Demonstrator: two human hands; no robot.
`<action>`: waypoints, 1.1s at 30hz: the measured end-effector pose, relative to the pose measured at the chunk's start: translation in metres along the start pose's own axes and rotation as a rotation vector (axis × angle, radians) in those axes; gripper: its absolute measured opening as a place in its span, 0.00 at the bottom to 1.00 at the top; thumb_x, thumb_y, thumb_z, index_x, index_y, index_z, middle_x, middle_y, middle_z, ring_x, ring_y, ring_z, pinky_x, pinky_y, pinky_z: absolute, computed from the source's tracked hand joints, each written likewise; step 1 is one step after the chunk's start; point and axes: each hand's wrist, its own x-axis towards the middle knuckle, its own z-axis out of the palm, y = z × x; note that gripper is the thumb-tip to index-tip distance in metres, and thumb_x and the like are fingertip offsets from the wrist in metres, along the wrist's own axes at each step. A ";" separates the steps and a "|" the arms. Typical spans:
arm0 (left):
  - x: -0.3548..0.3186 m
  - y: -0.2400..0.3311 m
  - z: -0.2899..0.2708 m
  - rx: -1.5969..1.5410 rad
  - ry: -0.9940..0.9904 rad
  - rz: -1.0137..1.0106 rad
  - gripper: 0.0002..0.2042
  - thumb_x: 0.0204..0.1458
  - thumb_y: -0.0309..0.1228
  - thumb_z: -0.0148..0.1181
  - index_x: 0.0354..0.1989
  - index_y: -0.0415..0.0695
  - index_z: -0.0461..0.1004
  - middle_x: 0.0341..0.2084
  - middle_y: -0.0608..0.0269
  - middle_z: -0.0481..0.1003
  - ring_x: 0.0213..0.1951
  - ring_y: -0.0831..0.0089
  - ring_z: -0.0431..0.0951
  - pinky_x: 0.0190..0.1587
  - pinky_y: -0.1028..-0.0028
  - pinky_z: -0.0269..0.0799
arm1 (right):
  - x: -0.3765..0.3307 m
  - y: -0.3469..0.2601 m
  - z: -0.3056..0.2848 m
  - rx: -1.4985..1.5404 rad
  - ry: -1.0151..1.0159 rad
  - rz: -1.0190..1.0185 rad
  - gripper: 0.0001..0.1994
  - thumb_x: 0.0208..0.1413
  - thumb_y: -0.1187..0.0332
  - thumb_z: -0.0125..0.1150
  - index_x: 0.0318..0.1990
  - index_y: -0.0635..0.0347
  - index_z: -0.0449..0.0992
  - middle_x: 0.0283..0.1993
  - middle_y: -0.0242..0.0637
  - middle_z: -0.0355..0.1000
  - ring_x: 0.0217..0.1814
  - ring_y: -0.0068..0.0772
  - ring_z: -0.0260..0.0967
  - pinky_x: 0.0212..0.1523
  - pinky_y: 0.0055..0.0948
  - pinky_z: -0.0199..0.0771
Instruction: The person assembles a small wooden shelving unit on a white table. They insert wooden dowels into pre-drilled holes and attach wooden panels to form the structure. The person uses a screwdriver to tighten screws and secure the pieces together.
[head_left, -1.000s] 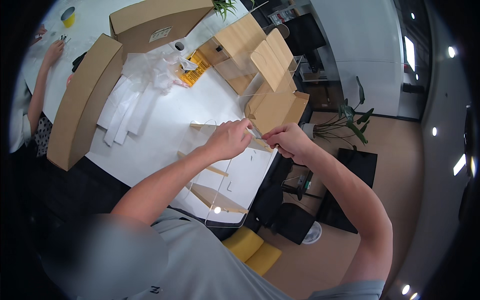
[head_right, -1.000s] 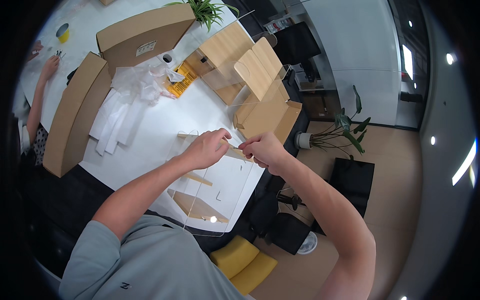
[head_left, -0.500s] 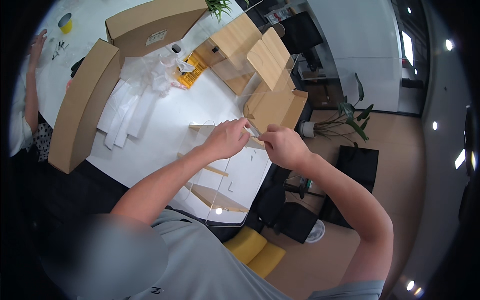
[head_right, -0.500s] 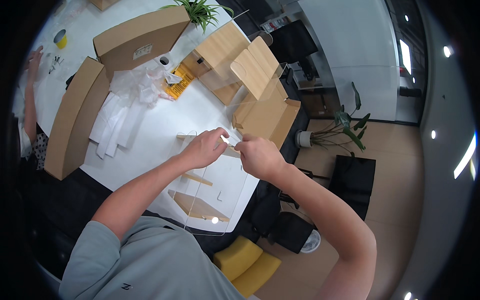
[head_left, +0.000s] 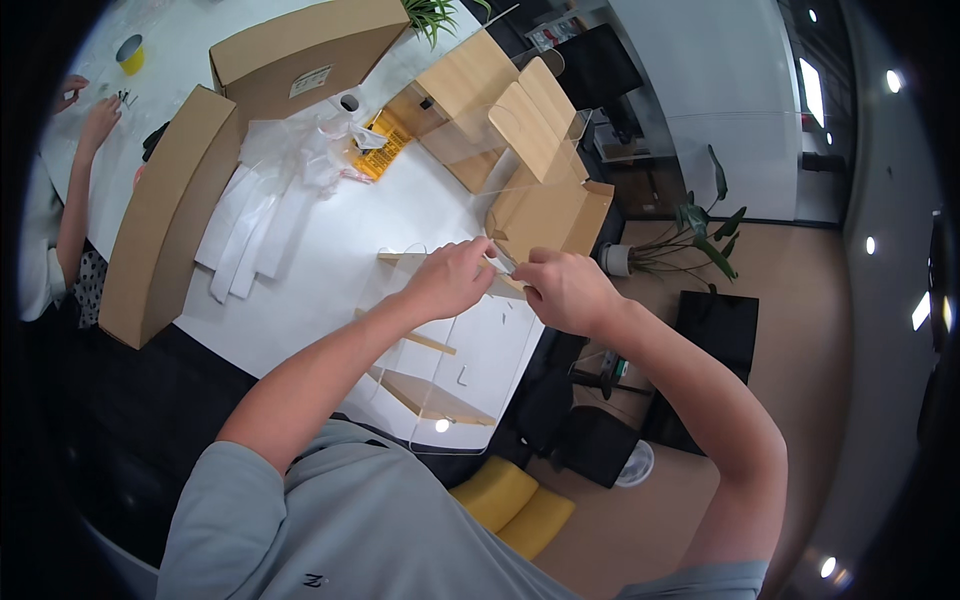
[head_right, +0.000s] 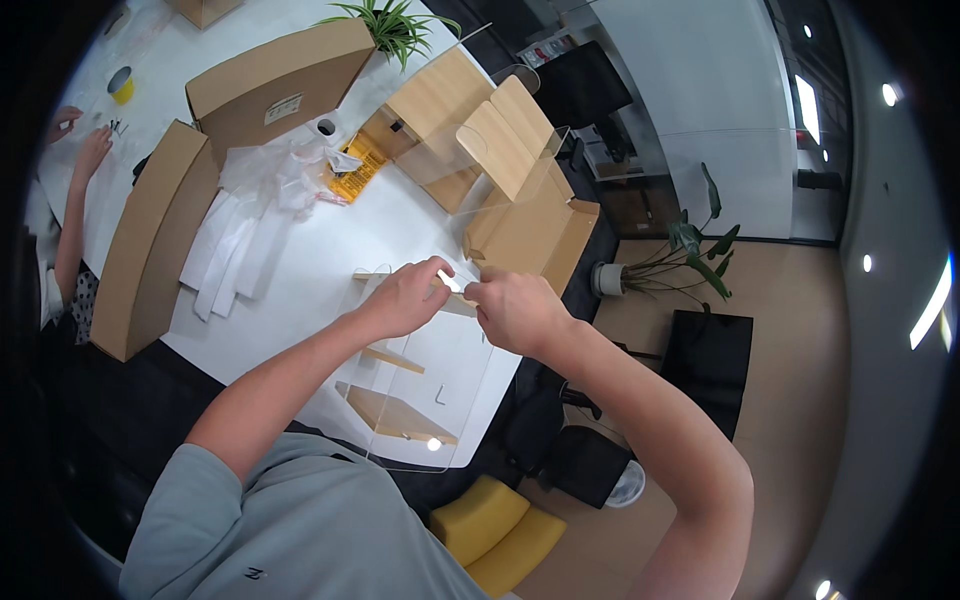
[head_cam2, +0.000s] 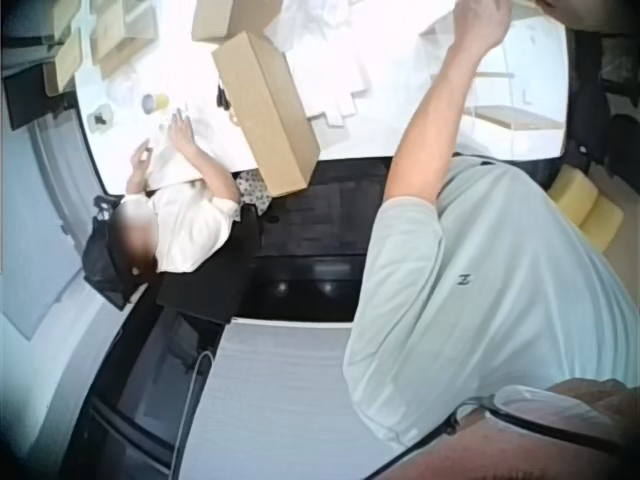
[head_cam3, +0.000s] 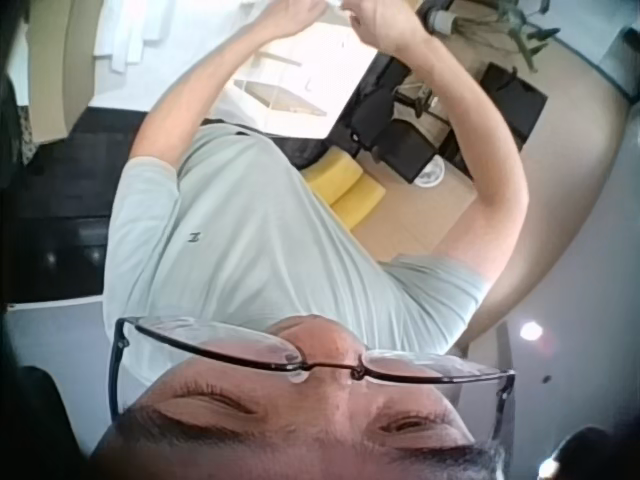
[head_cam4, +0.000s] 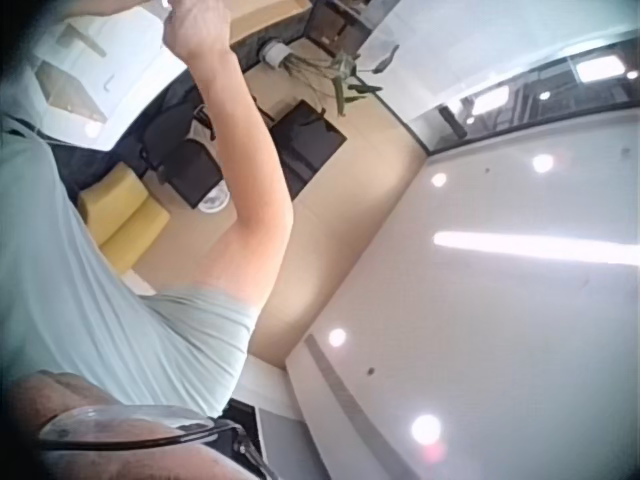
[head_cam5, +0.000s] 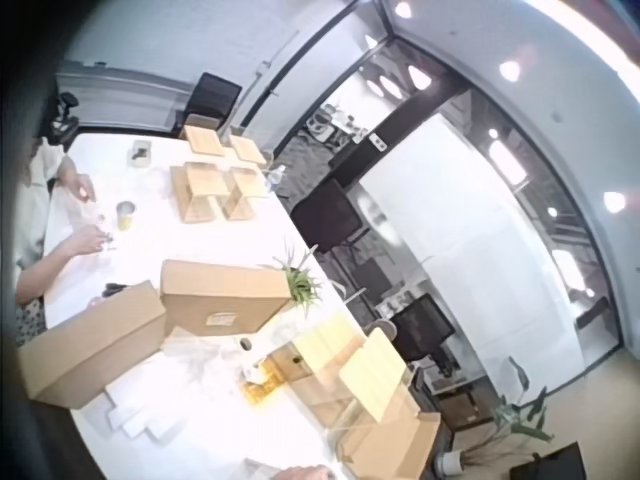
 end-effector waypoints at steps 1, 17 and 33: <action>0.000 0.003 -0.003 -0.002 -0.015 -0.018 0.16 0.65 0.36 0.56 0.56 0.39 0.72 0.49 0.43 0.80 0.54 0.44 0.78 0.58 0.53 0.73 | -0.001 -0.005 -0.008 -0.183 -0.032 -0.088 0.11 0.52 0.74 0.66 0.43 0.57 0.84 0.39 0.41 0.78 0.35 0.45 0.81 0.35 0.41 0.83; 0.000 -0.007 0.008 0.025 0.037 0.019 0.16 0.66 0.36 0.54 0.55 0.38 0.72 0.51 0.44 0.80 0.55 0.45 0.78 0.59 0.54 0.73 | 0.019 0.004 -0.010 1.029 -0.188 0.813 0.09 0.56 0.78 0.61 0.41 0.64 0.86 0.27 0.33 0.75 0.20 0.22 0.64 0.20 0.26 0.62; 0.001 -0.008 0.006 0.009 0.032 0.029 0.16 0.66 0.37 0.55 0.55 0.39 0.71 0.48 0.44 0.80 0.54 0.46 0.78 0.58 0.53 0.73 | 0.008 -0.006 -0.001 0.493 -0.046 0.453 0.10 0.55 0.77 0.65 0.44 0.63 0.84 0.32 0.33 0.74 0.24 0.26 0.73 0.23 0.30 0.71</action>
